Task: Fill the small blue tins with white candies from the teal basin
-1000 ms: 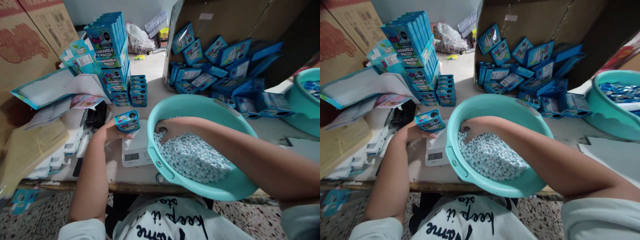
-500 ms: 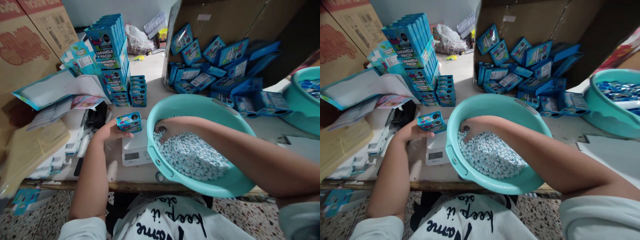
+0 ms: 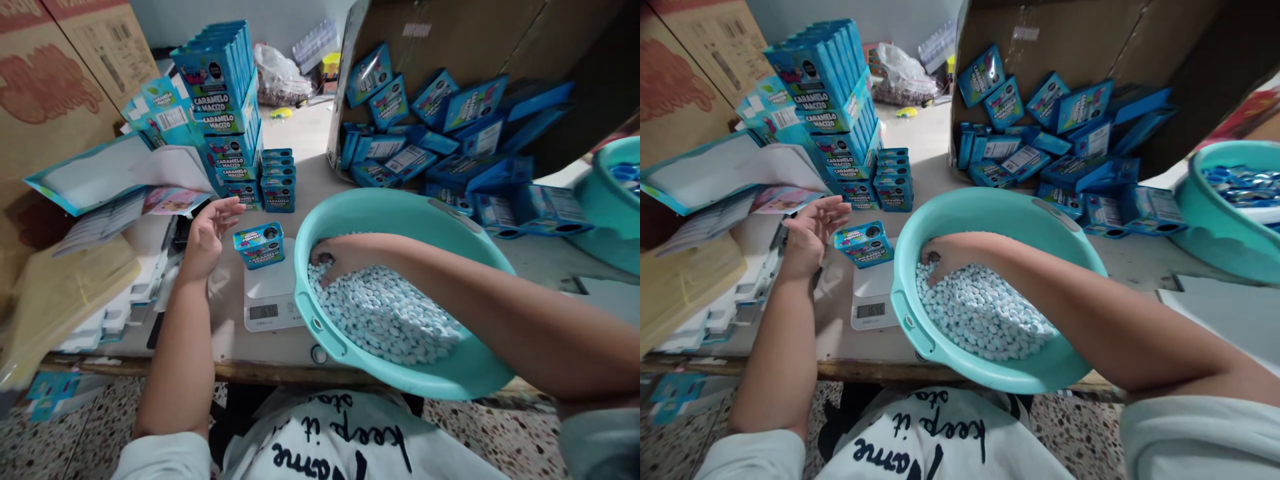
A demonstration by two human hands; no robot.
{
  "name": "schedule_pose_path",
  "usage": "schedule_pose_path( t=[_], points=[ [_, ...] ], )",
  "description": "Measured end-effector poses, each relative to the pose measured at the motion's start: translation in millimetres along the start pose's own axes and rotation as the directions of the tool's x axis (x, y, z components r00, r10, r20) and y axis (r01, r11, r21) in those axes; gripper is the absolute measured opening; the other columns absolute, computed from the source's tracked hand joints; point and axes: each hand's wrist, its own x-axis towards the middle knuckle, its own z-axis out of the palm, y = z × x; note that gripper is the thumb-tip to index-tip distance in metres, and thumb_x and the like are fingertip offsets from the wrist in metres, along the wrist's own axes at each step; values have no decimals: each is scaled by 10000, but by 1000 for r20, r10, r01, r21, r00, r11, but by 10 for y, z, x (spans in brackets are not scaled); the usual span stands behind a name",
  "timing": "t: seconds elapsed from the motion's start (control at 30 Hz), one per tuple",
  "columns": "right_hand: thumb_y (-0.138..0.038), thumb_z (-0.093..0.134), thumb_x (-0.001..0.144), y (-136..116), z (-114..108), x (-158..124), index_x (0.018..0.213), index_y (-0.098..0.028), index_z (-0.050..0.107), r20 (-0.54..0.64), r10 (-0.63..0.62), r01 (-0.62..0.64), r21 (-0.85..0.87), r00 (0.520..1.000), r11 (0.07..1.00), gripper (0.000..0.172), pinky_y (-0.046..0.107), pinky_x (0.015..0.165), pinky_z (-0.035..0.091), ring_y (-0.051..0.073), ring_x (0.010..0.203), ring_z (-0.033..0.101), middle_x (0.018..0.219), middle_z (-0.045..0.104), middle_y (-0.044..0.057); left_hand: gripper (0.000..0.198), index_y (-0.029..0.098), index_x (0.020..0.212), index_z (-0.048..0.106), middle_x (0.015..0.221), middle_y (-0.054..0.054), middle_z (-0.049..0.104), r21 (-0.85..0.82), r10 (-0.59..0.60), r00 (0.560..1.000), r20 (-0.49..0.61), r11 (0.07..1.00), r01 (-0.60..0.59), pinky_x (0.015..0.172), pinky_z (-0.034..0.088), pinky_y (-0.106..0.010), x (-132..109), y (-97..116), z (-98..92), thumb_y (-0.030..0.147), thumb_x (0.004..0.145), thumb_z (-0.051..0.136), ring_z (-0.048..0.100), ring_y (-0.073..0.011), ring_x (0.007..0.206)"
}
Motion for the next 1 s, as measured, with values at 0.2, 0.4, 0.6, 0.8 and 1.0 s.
schedule_pose_path(
  t=[0.2,0.4,0.6,0.8,1.0],
  points=[
    [-547,775,722,-3,0,-6,1184,-211,670,7,0,0,-2,1000,1000,582,356,805,476,330,1052,654,1240,687,97,931,232,1117,719,1074,-114,756,-42,-13,999,-43,999,11,903,576,-371,18,8,26,977,745,302,717,-249,1053],
    [-545,777,716,-23,-8,-12,1184,-212,667,16,8,-8,-7,1000,1000,585,369,827,473,348,1076,648,1262,680,108,890,220,1130,719,1088,-112,751,-15,-3,999,32,1000,4,949,562,-369,-37,111,50,949,762,366,712,-241,1054],
    [-556,763,723,-10,1,-6,1184,-210,663,9,-2,2,2,1000,1000,585,367,822,478,341,1065,655,1258,686,101,850,208,1194,694,1186,-134,733,49,-56,976,211,998,47,974,567,-399,-52,328,71,858,646,693,694,-292,1132],
    [-510,799,686,5,-2,17,1168,-188,677,16,-37,37,14,999,999,592,339,824,474,314,1026,657,1198,698,103,807,212,1305,649,1121,-102,743,297,-265,935,237,936,190,858,608,-402,-83,372,134,453,586,927,737,-300,987],
    [-579,854,607,35,-7,21,1136,-199,707,-7,-60,60,16,998,998,667,295,766,475,274,966,664,1156,716,65,999,228,1475,503,1137,-100,712,207,-56,992,-110,975,78,864,599,-419,-127,420,322,424,596,936,721,-289,992]
  ],
)
